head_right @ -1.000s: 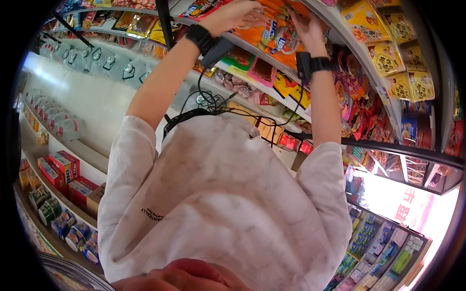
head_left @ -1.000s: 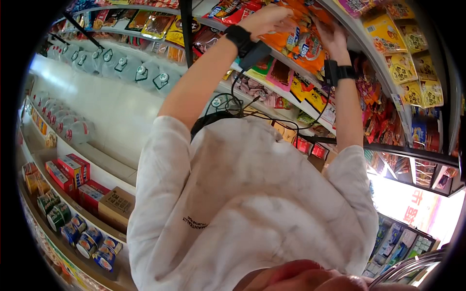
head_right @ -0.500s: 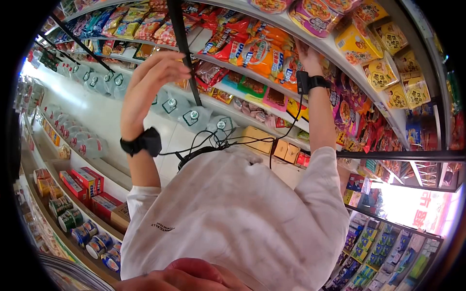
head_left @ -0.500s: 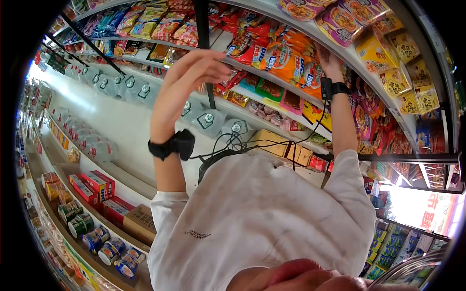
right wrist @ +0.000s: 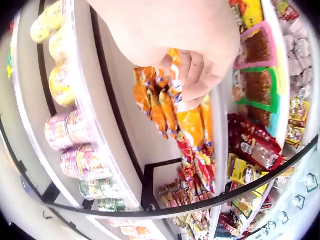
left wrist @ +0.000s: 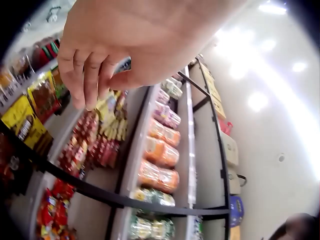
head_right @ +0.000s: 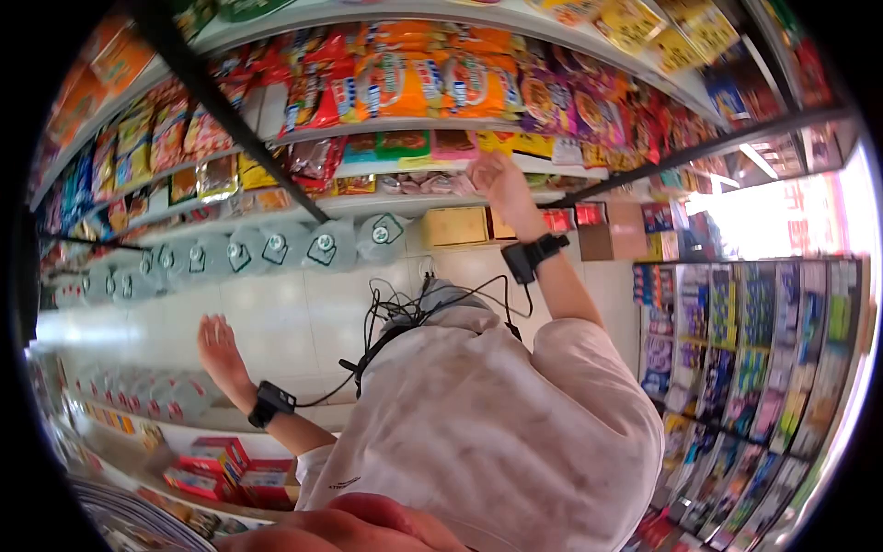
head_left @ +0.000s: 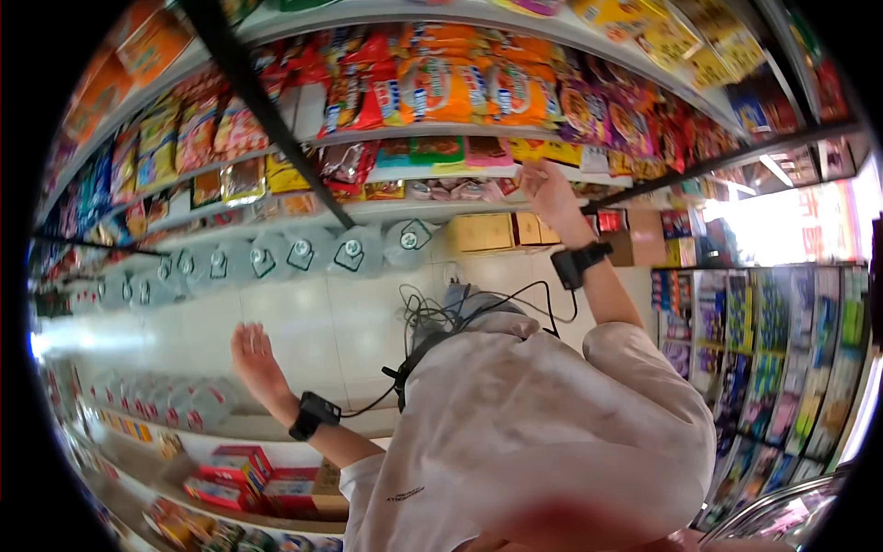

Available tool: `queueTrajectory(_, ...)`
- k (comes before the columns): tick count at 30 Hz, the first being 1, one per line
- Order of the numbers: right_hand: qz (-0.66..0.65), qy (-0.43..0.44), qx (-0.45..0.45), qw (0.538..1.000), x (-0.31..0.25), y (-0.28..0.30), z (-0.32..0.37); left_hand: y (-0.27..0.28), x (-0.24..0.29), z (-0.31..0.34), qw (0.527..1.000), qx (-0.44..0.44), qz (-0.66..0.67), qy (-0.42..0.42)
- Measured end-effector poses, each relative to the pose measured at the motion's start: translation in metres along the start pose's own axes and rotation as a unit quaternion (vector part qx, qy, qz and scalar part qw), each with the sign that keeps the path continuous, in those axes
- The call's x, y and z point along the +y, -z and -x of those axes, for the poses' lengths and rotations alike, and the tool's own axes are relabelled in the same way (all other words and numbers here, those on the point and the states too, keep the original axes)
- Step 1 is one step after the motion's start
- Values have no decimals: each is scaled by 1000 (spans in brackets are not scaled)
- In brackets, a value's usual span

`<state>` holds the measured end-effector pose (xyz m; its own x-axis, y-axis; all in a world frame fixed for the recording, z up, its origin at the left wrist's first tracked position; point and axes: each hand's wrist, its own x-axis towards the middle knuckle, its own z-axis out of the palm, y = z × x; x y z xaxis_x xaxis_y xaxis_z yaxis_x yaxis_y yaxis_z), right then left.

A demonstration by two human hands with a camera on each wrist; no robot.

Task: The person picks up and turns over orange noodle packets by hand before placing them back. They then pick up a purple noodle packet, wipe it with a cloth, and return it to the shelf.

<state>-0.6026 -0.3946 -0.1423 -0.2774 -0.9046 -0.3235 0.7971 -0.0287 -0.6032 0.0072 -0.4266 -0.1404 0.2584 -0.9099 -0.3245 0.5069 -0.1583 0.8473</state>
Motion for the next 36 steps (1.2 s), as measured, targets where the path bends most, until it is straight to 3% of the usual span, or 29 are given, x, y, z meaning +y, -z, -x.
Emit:
queueTrajectory(1, 1, 10, 75, 997, 9, 12, 24, 12, -9, -3, 1000, 16, -7, 20)
queueTrajectory(3, -3, -14, 157, 988, 14, 69, 57, 50, -36, -17, 997, 25, 10, 65)
queueTrajectory(5, -1, 22, 235, 972, 5, 100, 94, 65, -51, -26, 994, 81, -1, 71)
queueTrajectory(7, -9, 60, 241, 969, -16, 148, 111, 53, -47, -32, 993, 99, 10, 62)
queueTrajectory(9, -24, 94, 235, 967, -29, 151, 122, 28, -39, -27, 995, 80, 43, 44)
queueTrajectory(11, -49, 130, 215, 967, -47, 102, 133, -3, -34, -31, 999, 33, 27, 30)
queueTrajectory(14, -88, 107, 181, 974, -52, 95, 123, -71, -31, -15, 997, -79, -25, -5)
queueTrajectory(15, -97, 81, 201, 971, -48, 121, 106, -94, -35, -3, 991, -124, -47, -14)
queueTrajectory(16, -105, 55, 222, 968, -43, 148, 92, -112, -39, 6, 987, -147, -56, 17)
queueTrajectory(18, -117, 31, 250, 961, -43, 144, 91, -136, -50, 27, 977, -185, -73, 81)
queueTrajectory(22, -151, 27, 218, 964, -66, 162, 98, -149, -79, 59, 983, -118, -79, 113)
queueTrajectory(25, -114, 156, 276, 942, -92, 204, 108, -158, -80, 88, 990, -29, -115, 77)
queueTrajectory(28, -98, 159, 219, 958, -134, 252, 128, -167, -68, 108, 996, 13, -84, -8)
queueTrajectory(29, -85, 140, 198, 966, -147, 257, 134, -166, -63, 112, 995, -12, -93, -38)
queueTrajectory(31, -83, 141, 243, 956, -156, 278, 131, -144, -73, 111, 996, 10, -77, -36)
queueTrajectory(34, -83, 119, 190, 971, -141, 334, 111, -134, -95, 152, 999, -1, -45, -25)
queueTrajectory(36, -72, 69, 168, 981, -131, 301, 97, -135, -108, 185, 999, 0, -30, 17)
